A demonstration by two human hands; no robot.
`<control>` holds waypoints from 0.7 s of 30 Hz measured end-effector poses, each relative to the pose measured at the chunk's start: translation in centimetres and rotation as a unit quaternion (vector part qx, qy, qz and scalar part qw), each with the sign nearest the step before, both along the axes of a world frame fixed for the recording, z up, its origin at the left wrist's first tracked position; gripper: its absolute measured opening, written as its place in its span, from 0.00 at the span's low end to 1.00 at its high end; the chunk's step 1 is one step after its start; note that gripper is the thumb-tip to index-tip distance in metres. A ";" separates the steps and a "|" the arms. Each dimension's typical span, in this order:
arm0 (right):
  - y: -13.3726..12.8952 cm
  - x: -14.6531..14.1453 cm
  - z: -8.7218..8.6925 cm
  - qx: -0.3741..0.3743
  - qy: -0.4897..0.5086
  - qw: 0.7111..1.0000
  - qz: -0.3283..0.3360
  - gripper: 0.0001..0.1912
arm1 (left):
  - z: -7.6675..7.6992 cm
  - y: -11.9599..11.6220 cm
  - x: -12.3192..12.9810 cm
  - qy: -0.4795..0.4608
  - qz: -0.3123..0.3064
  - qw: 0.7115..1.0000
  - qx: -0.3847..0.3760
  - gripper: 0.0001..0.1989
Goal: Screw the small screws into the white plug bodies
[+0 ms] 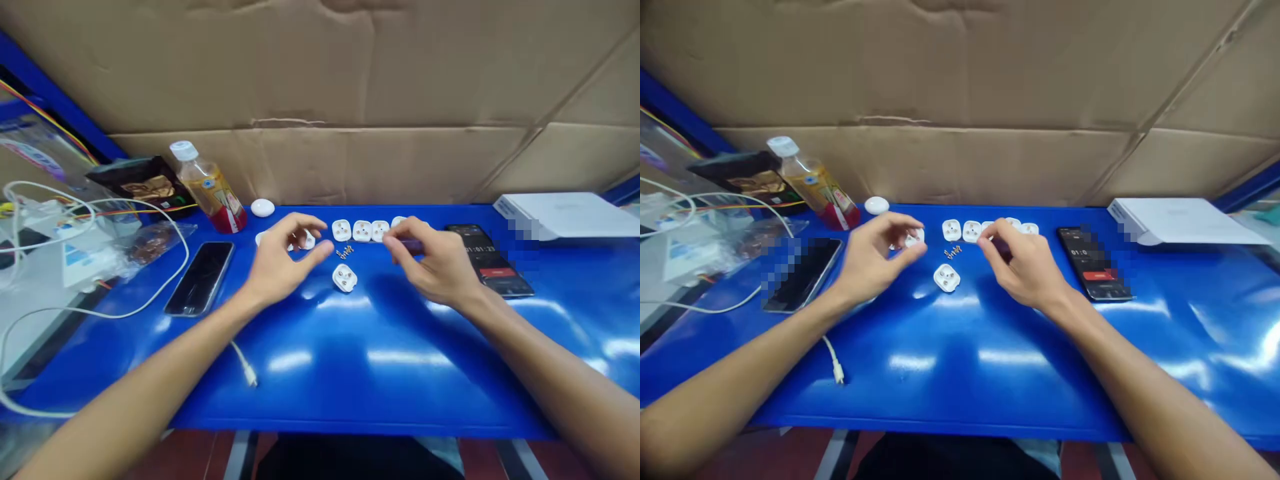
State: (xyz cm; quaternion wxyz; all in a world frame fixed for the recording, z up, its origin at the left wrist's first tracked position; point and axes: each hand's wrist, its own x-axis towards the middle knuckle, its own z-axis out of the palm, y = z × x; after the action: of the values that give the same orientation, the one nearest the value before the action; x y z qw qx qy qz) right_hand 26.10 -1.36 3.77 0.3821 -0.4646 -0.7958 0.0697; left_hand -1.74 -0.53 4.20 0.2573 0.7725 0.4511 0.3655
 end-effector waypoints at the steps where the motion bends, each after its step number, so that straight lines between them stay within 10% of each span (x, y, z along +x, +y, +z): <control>1: -0.3 -0.2 0.1 0.022 0.008 1.000 0.007 0.04 | -0.5 0.2 0.1 -0.015 0.013 1.000 -0.004 0.17; 21: -2.4 -1.5 1.0 0.156 -0.029 0.986 0.051 0.05 | -1.4 -0.5 1.4 -0.249 -0.003 0.948 -0.196 0.10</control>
State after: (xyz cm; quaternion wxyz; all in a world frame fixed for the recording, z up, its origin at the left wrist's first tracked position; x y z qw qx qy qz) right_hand 24.57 -3.75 4.76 0.4226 -0.3599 -0.8303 -0.0496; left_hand -0.35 -1.06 2.84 0.5087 0.5923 0.4331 0.4504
